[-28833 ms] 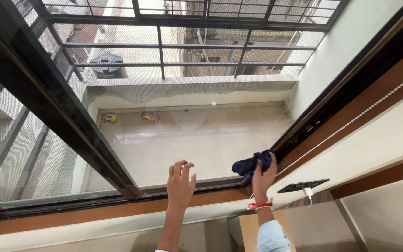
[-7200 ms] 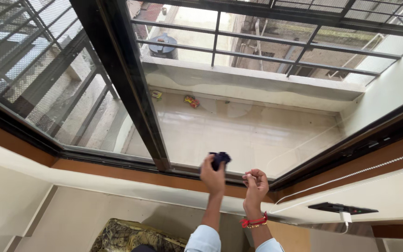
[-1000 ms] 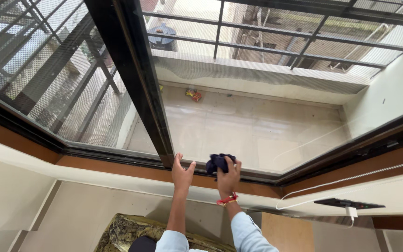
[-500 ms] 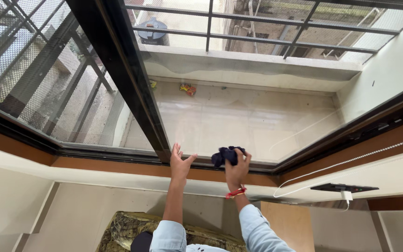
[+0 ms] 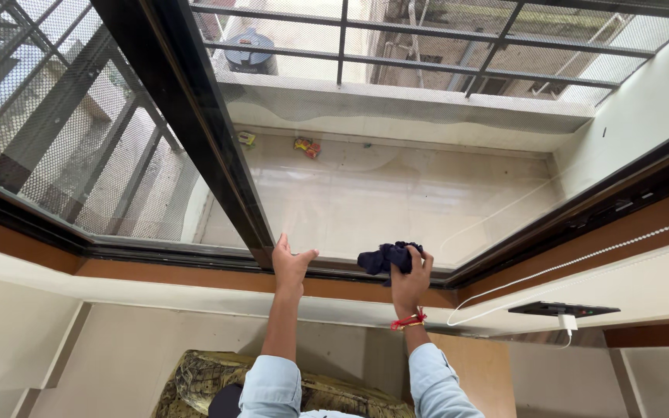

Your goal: The person wipes the inside and outside of a glass window pane with a cloth, moving it in circular and vertical strokes to clean the surface.

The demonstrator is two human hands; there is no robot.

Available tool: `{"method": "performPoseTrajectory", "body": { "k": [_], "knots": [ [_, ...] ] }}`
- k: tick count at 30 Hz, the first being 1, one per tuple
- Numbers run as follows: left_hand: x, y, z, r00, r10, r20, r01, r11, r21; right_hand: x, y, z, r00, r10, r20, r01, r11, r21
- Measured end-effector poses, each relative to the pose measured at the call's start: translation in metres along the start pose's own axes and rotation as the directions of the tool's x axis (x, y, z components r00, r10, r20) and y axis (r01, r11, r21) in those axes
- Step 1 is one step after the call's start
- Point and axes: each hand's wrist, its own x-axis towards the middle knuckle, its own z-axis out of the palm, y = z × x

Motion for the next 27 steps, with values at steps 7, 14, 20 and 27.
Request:
{"method": "performPoseTrajectory", "body": {
  "k": [7, 14, 20, 27],
  "knots": [
    [-0.001, 0.010, 0.011, 0.998, 0.026, -0.057, -0.017, 0.988, 0.153, -0.011, -0.020, 0.014, 0.997, -0.025, 0.074, 0.024, 1.000, 0.009],
    [0.018, -0.012, 0.008, 0.994, 0.027, -0.102, -0.009, 0.985, 0.170, 0.004, 0.006, -0.010, 0.997, -0.022, 0.071, 0.019, 0.999, 0.032],
    [0.037, -0.042, 0.005, 0.997, 0.043, -0.070, -0.020, 0.956, 0.293, -0.002, -0.013, 0.003, 0.999, -0.014, 0.038, 0.014, 1.000, -0.001],
    [0.032, -0.033, 0.018, 0.955, 0.249, -0.161, -0.192, 0.933, 0.304, 0.000, -0.015, -0.005, 0.982, -0.033, 0.184, 0.032, 0.999, 0.008]
  ]
}}
